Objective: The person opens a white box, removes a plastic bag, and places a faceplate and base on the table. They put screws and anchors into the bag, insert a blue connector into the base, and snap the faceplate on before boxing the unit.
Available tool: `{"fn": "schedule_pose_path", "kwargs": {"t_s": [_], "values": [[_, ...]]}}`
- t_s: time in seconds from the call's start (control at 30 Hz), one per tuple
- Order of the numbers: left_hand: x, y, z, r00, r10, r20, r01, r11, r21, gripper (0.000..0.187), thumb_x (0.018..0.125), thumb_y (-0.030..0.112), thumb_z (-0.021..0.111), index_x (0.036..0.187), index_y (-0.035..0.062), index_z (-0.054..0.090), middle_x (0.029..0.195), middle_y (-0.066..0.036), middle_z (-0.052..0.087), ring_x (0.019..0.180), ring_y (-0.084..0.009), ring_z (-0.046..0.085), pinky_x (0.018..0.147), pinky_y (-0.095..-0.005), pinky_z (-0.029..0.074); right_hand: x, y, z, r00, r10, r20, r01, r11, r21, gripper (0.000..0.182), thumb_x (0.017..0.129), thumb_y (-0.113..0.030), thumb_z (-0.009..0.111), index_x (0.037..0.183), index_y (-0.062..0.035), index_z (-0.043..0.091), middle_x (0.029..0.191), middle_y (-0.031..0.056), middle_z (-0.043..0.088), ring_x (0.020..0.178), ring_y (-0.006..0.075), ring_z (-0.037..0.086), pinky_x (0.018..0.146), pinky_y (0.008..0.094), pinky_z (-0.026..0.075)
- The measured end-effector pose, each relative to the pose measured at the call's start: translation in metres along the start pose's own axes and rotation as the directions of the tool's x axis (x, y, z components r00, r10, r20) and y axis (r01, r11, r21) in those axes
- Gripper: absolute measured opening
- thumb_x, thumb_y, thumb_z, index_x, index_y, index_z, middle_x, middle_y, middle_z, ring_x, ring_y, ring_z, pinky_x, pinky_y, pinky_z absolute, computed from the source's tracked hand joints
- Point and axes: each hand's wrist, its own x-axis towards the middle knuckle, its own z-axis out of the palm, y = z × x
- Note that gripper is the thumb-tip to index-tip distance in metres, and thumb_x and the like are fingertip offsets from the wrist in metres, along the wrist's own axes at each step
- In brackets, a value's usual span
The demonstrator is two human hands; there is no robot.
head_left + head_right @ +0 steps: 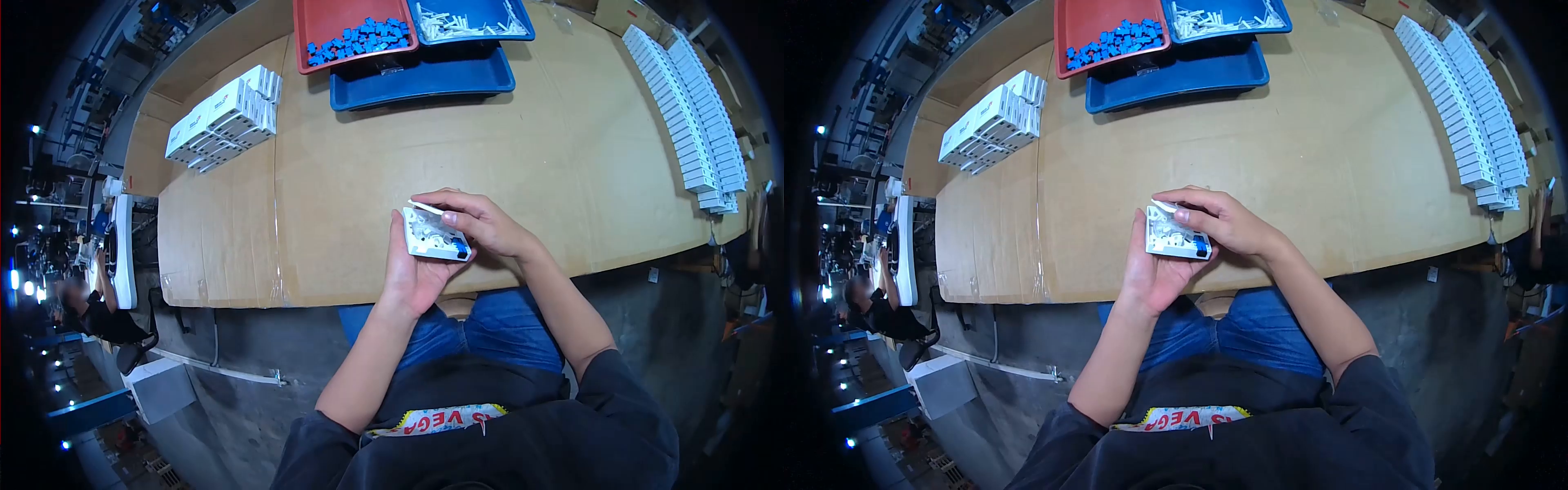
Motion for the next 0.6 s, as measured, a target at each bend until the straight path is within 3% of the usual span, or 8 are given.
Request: {"fn": "schedule_pose_path", "kwargs": {"t_s": [0.17, 0.27, 0.37, 0.6], "values": [[0.003, -0.002, -0.004, 1.0, 0.007, -0.017, -0.007, 1.0, -0.008, 0.069, 0.11, 0.064, 0.026, 0.152, 0.0124, 0.046, 0.147, -0.014, 0.056, 0.133, -0.0333, 0.058, 0.11, -0.0569, 0.051, 0.0, -0.001, 0.001, 1.0, 0.028, 0.005, -0.029, 0.997, 0.073, 0.045, 0.106, -0.022, 0.058, 0.145, -0.0014, 0.061, 0.137, 0.0136, 0.066, 0.128, 0.0233, 0.061, 0.112, 0.036, 0.045], [0.004, -0.002, 0.001, 0.999, 0.011, -0.04, -0.01, 1.0, 0.004, 0.068, 0.11, 0.063, 0.027, 0.149, 0.0113, 0.047, 0.146, -0.014, 0.056, 0.133, -0.0332, 0.058, 0.111, -0.057, 0.05, 0.001, -0.003, 0.001, 1.0, 0.024, 0.001, -0.024, 1.0, -0.012, 0.043, 0.105, -0.021, 0.06, 0.143, -0.0011, 0.063, 0.134, 0.0133, 0.068, 0.125, 0.0217, 0.063, 0.11, 0.0357, 0.047], [0.006, -0.001, 0.0, 0.998, 0.007, -0.059, -0.007, 1.0, -0.002, 0.067, 0.11, 0.063, 0.029, 0.147, 0.01, 0.048, 0.145, -0.014, 0.057, 0.132, -0.0328, 0.059, 0.111, -0.0564, 0.05, 0.004, -0.005, 0.002, 0.995, 0.095, -0.005, -0.095, 0.995, 0.038, 0.042, 0.105, -0.021, 0.062, 0.142, -0.001, 0.064, 0.133, 0.0135, 0.07, 0.123, 0.021, 0.064, 0.108, 0.0354, 0.048], [0.012, 0.002, -0.006, 1.0, -0.003, -0.021, 0.003, 1.0, -0.009, 0.065, 0.11, 0.061, 0.036, 0.146, 0.0089, 0.05, 0.142, -0.015, 0.059, 0.129, -0.0323, 0.061, 0.109, -0.0548, 0.052, 0.009, 0.003, 0.002, 0.999, 0.039, -0.03, -0.039, 0.999, -0.018, 0.039, 0.106, -0.027, 0.065, 0.136, -0.0035, 0.07, 0.123, 0.0123, 0.076, 0.111, 0.0165, 0.068, 0.1, 0.0317, 0.052]]}}
